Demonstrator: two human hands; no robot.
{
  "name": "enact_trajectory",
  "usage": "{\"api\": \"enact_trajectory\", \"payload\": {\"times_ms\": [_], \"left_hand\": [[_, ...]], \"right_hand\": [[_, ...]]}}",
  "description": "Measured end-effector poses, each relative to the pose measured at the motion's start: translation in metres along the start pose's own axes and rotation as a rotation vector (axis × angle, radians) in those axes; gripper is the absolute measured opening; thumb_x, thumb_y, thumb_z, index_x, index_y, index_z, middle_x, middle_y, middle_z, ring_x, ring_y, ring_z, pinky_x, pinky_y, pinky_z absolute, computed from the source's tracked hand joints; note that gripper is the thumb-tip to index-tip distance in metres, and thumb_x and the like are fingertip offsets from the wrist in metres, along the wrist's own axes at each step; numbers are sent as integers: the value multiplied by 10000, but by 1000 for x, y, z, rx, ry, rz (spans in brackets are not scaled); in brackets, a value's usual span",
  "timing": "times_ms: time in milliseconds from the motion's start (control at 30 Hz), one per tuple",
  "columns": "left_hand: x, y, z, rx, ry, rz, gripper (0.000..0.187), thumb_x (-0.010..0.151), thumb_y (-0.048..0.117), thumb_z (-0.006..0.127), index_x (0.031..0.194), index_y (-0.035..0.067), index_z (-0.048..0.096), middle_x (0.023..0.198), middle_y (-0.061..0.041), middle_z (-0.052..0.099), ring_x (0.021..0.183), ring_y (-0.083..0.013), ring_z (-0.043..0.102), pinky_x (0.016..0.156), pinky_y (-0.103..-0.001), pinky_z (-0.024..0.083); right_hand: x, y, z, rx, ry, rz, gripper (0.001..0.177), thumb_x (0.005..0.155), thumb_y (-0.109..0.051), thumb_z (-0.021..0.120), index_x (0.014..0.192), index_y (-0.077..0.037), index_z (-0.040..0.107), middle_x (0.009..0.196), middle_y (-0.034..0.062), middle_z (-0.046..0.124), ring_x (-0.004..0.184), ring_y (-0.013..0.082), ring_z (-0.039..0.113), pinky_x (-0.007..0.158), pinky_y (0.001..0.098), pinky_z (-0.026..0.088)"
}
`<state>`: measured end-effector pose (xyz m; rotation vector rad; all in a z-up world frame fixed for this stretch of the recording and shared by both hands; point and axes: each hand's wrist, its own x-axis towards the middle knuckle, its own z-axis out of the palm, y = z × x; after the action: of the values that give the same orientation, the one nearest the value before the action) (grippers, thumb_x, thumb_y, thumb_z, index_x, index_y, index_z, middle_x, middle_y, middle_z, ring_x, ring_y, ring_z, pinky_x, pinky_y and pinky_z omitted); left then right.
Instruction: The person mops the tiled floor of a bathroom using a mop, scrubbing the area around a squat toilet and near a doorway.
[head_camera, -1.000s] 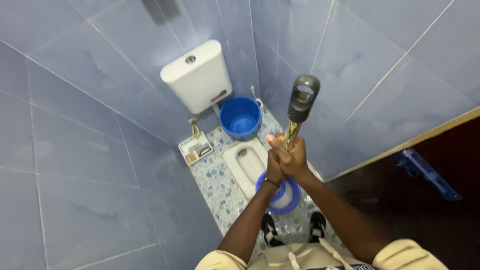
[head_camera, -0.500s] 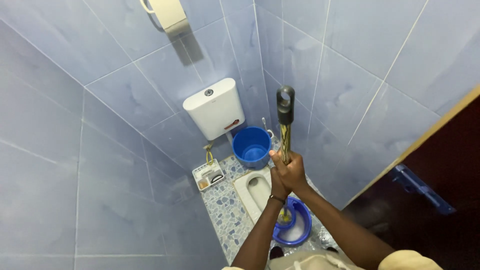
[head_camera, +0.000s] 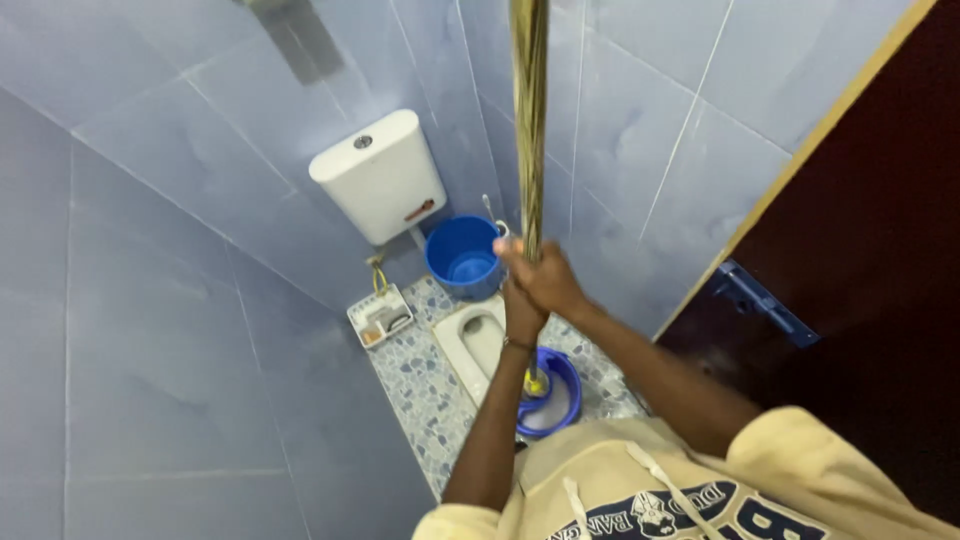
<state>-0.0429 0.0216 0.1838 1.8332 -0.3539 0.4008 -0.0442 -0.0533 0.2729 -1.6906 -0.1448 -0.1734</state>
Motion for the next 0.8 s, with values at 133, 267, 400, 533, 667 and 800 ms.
{"api": "enact_trajectory", "payload": {"times_ms": [133, 267, 400, 533, 667, 800], "left_hand": [[60, 53, -1, -203, -6, -18, 199, 910, 127, 633, 986, -53, 671, 833, -149, 740, 784, -285, 736, 638, -399, 562], [73, 67, 19, -316, -7, 7, 154, 898, 60, 589, 836, -59, 666, 741, -167, 712, 702, -309, 700, 574, -406, 509], [58, 19, 44, -48, -91, 1, 120, 868, 58, 622, 857, -50, 674, 788, -188, 718, 770, -334, 727, 639, -416, 543], [9, -67, 71, -122, -194, -108, 243, 854, 100, 616, 1065, -20, 626, 959, -229, 723, 912, -373, 718, 746, -416, 559], [-65, -145, 101, 27, -369, -263, 268, 908, 199, 613, 1111, 28, 645, 1035, -233, 734, 999, -401, 715, 823, -434, 565], [-117, -167, 115, 195, -460, -361, 264, 881, 224, 619, 1064, 51, 697, 1047, -229, 740, 987, -431, 696, 836, -476, 557]], "right_hand": [[29, -99, -27, 17, 17, -96, 486, 1015, -309, 688, 617, -80, 528, 560, -50, 472, 499, 54, 422, 443, 291, 346], [30, -137, -47, 263, -75, -64, 391, 1019, -238, 681, 671, -96, 572, 590, -66, 456, 468, 37, 378, 418, 255, 291], [27, -91, -55, 337, -110, -48, 417, 1029, -228, 680, 667, -102, 516, 586, -75, 417, 464, 35, 329, 413, 248, 251], [7, 13, -44, 391, -84, 91, 386, 1003, -221, 712, 682, -104, 533, 597, -73, 421, 482, 45, 329, 443, 253, 243], [-41, 99, -45, 105, 8, 185, 408, 986, -285, 714, 662, -100, 550, 596, -53, 496, 533, 48, 426, 499, 259, 338], [-79, 135, -50, 18, -26, 218, 466, 1002, -311, 704, 648, -86, 500, 592, -31, 498, 559, 55, 426, 524, 266, 350]]}}
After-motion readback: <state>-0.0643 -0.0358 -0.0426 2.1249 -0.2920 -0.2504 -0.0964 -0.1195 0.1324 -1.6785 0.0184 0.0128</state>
